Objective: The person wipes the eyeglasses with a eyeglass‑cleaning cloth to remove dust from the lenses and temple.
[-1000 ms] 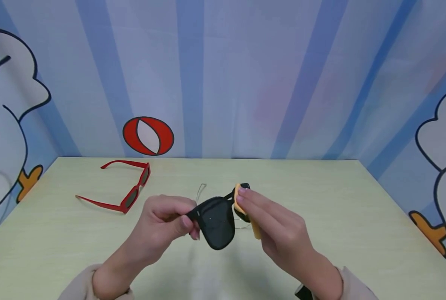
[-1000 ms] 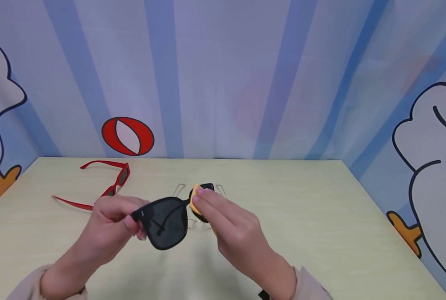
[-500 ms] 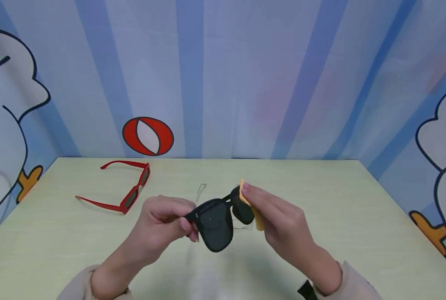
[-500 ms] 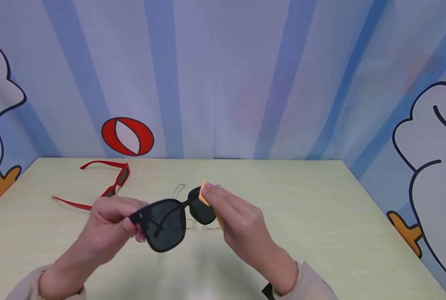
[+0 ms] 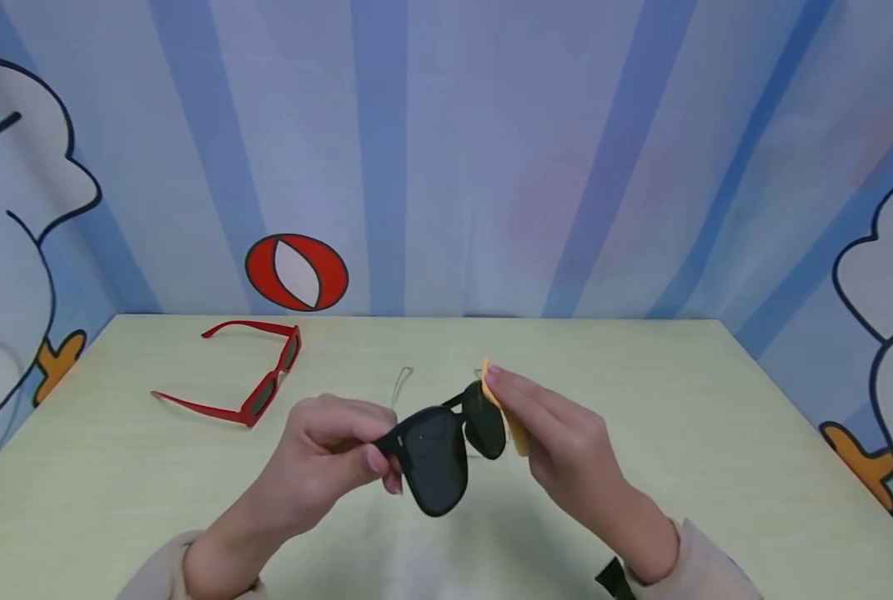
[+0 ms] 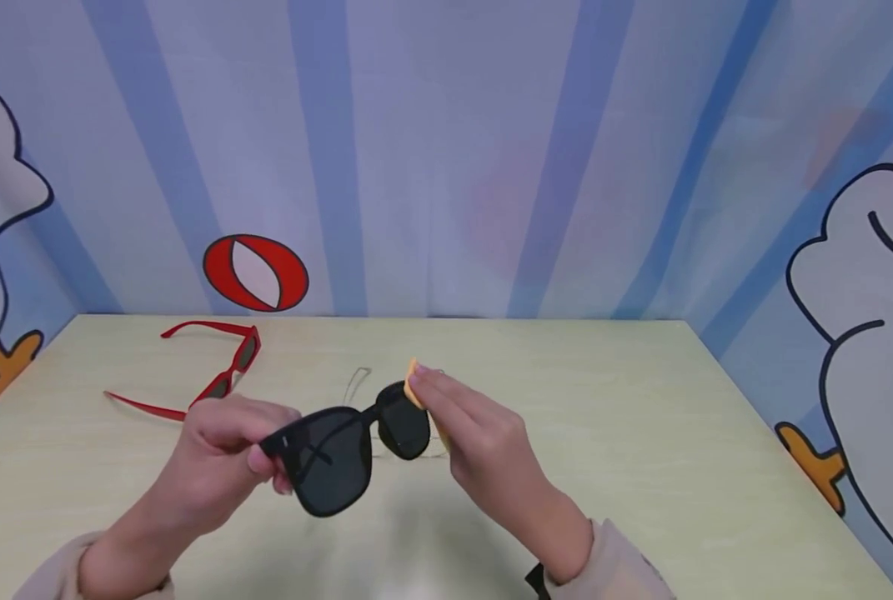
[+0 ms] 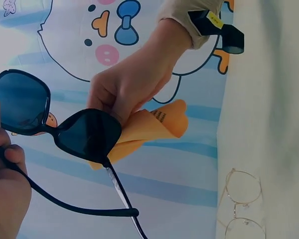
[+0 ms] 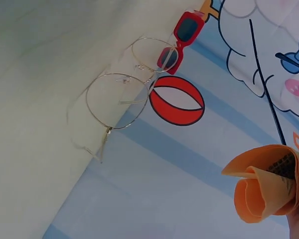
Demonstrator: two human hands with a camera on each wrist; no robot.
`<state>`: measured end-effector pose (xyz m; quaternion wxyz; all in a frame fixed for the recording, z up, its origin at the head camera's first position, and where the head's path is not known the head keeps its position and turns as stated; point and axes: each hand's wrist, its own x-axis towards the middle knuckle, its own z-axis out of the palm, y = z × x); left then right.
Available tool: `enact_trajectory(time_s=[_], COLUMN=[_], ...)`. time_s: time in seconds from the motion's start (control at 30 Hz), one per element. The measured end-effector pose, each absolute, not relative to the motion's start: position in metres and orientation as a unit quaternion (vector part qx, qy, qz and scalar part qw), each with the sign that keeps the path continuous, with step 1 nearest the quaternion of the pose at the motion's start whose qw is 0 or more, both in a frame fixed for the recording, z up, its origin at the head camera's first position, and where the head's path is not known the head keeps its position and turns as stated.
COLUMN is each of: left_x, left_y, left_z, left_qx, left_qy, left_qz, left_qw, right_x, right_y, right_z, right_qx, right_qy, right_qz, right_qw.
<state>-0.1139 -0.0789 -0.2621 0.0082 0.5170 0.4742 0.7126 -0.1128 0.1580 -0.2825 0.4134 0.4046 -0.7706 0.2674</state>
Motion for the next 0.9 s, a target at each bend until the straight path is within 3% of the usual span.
enact_trajectory(time_s=[0.33, 0.7, 0.9], left_x=[-0.113, -0.115, -0.114], left_y=[-0.079, -0.080, -0.081], left_z=[-0.262, -0.261, -0.259], left_qx=[0.492, 0.509, 0.491], left_qy=[0.499, 0.484, 0.504], left_qz=[0.713, 0.712, 0.711], left_qw=[0.012, -0.001, 0.000], right_x=[-0.098, -0.109, -0.095], right_y=[0.149, 0.159, 0.147], right_z=[-0.282, -0.296, -0.287], right_qx=[0.430, 0.393, 0.439], right_qy=[-0.758, -0.780, -0.748], right_qz=[0.268, 0.277, 0.273], right_qw=[0.411, 0.401, 0.416])
